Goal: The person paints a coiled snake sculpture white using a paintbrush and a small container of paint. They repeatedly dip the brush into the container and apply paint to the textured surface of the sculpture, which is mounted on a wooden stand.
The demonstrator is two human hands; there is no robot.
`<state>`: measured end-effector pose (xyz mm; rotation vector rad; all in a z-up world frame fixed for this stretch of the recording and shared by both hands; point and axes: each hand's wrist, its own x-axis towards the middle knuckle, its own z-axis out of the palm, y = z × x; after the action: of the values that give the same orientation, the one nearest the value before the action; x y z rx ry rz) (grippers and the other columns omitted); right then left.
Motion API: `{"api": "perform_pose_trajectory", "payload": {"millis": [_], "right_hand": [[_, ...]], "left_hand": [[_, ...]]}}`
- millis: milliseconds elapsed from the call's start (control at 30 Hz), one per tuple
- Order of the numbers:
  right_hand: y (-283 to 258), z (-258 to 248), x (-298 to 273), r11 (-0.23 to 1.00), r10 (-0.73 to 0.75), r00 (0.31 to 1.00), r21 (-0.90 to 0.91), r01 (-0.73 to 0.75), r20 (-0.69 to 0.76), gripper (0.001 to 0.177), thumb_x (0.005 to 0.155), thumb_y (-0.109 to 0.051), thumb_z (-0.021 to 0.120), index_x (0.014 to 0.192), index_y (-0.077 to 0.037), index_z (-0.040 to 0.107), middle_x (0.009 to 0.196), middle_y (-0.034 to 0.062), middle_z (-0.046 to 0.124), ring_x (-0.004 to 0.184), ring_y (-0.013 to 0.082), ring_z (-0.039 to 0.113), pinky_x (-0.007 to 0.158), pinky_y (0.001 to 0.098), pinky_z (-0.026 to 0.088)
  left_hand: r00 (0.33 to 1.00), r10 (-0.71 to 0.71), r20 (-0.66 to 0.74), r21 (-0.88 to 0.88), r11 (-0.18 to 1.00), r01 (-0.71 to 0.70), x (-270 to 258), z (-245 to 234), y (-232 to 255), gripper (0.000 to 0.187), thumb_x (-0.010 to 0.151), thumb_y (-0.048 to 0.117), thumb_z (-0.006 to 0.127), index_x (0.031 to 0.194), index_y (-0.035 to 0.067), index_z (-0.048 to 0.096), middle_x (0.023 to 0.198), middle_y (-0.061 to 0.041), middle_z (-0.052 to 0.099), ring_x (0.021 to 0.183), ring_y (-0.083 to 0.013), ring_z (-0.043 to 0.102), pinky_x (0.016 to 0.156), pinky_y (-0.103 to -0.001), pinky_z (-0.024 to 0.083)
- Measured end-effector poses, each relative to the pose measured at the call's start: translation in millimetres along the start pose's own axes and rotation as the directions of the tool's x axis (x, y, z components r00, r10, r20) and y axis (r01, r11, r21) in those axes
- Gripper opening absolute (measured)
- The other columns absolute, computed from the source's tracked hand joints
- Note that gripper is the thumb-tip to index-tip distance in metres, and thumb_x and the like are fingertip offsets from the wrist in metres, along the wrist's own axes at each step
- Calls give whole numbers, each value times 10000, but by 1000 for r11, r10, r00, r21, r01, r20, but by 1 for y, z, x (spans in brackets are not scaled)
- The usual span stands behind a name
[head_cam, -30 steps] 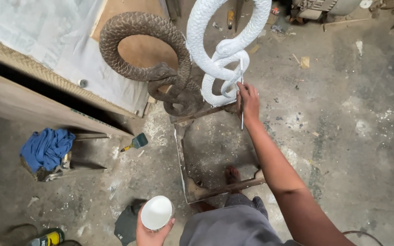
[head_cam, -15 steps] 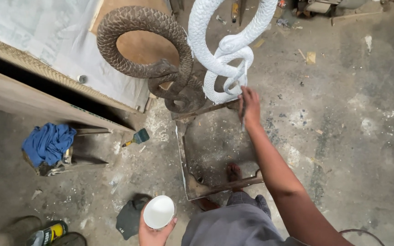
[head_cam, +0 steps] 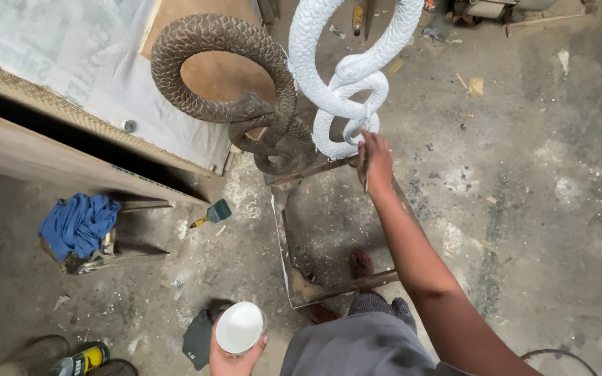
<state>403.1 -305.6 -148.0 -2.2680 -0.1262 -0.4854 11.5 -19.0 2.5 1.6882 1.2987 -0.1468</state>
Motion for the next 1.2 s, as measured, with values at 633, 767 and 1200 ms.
{"api": "perform_pose_trajectory", "payload": {"millis": [633,767,1200], "right_hand": [[-3,-10,-3,990,111,984,-108,-96,139,373,1065,-180,492,1404,-94,623,1279,124,619,1200,346,555,913,512,426],[-3,-20,-1,975,143,978,-188,-114,149,413,1081,-298,453,1348,-47,644,1288,185,636,1182,429,569,895,619,435],[5,-28,-4,979,170,979,-137,-154,110,379,1070,-287,474,1334,-93,665,1265,106,649,1158,360,581,933,571,405]], "left_hand": [[991,-117,58,-149,981,125,10,7,-16,924,615,-104,915,1429,174,577,1475,-91,582,1368,-331,523,1061,-538,574],[998,48,41,-124,991,-43,7,8,-14,947,553,-24,961,1408,150,593,1385,-84,663,1320,-273,587,1034,-431,568],[994,60,86,-136,990,-48,2,17,-5,934,555,-36,957,1399,152,603,1392,-78,662,1314,-280,599,1005,-446,603]]}}
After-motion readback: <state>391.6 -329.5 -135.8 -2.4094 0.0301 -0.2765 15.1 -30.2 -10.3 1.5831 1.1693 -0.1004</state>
